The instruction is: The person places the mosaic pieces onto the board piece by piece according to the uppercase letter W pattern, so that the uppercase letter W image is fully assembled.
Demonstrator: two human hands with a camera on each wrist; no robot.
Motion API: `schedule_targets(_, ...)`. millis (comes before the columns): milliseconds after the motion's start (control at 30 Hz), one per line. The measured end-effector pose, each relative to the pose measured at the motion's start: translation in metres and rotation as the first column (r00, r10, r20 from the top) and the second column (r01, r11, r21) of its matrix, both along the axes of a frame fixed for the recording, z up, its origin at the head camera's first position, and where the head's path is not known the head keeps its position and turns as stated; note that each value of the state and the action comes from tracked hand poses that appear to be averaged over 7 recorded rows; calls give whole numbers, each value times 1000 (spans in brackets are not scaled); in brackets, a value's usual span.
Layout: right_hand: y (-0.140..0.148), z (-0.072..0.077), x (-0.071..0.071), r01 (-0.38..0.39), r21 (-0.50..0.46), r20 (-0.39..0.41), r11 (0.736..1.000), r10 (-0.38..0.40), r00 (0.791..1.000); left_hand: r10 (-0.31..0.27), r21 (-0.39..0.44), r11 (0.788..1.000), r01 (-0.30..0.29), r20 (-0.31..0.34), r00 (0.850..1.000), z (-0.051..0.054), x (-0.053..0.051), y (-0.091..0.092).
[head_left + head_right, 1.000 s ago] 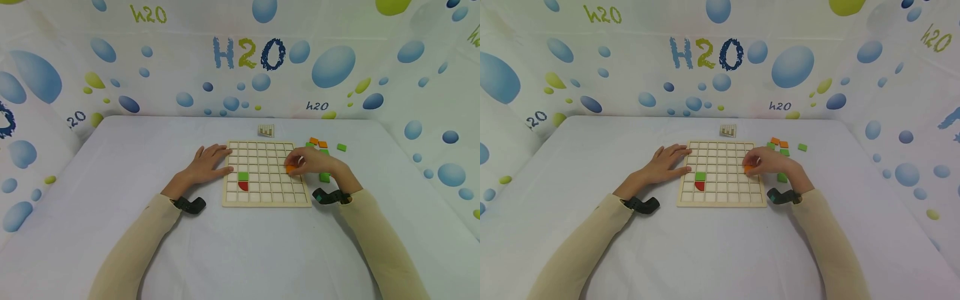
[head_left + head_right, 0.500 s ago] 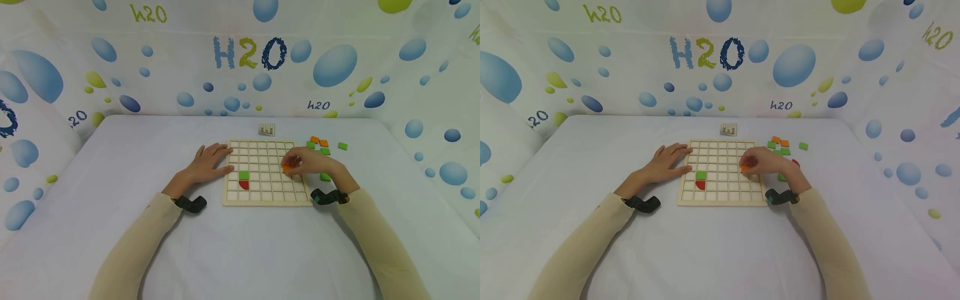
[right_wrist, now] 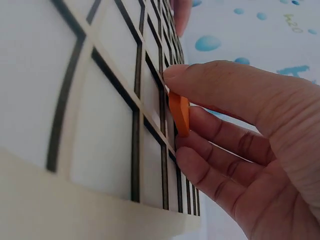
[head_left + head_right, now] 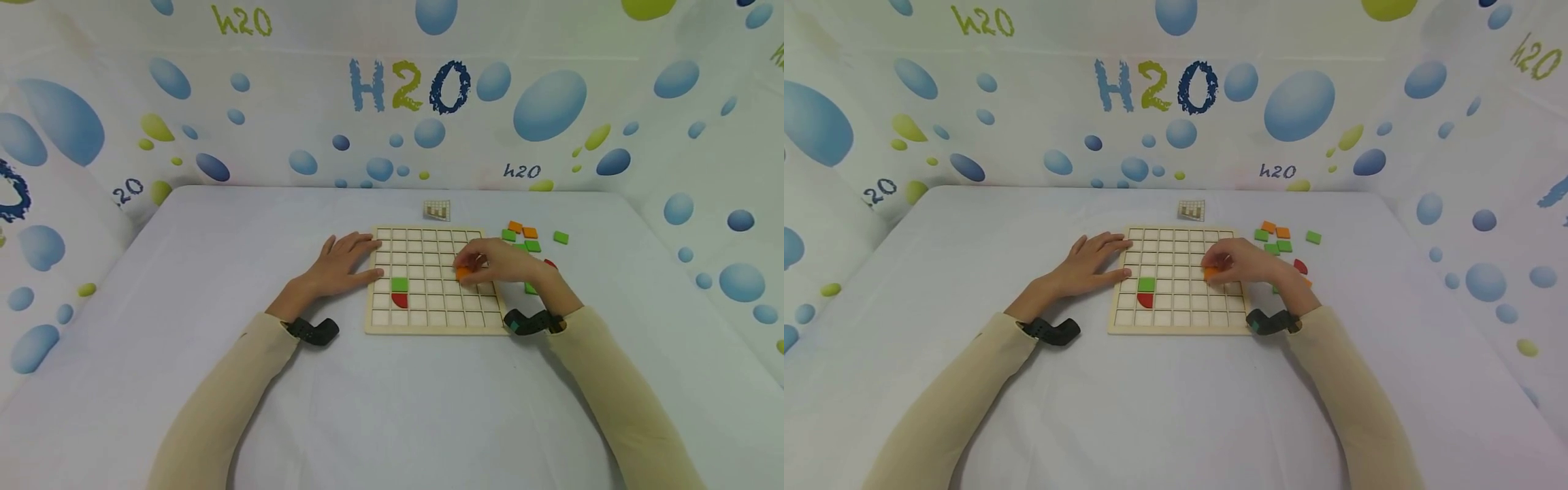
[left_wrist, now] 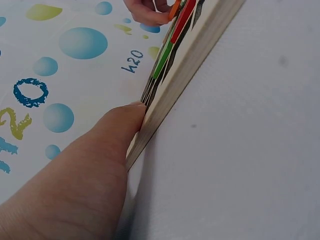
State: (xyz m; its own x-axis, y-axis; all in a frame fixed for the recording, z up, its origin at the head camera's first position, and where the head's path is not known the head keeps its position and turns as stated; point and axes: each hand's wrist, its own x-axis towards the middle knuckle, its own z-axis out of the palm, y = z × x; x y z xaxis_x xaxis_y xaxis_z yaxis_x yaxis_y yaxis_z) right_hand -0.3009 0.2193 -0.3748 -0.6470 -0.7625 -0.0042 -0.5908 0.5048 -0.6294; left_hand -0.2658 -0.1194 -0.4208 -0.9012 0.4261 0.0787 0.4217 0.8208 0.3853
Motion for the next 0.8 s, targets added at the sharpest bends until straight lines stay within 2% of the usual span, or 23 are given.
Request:
schedule_targets(200,-5,-4,-2,-24,-32,-25,999,24,999,2,-3,1000,-2,-6,1000,-3,-1,-1)
schedule_targets(800,-23,-3,0,-32,-8,-39,999,32,999,-4,9,1000,4,-11,1000,-4,1,-3)
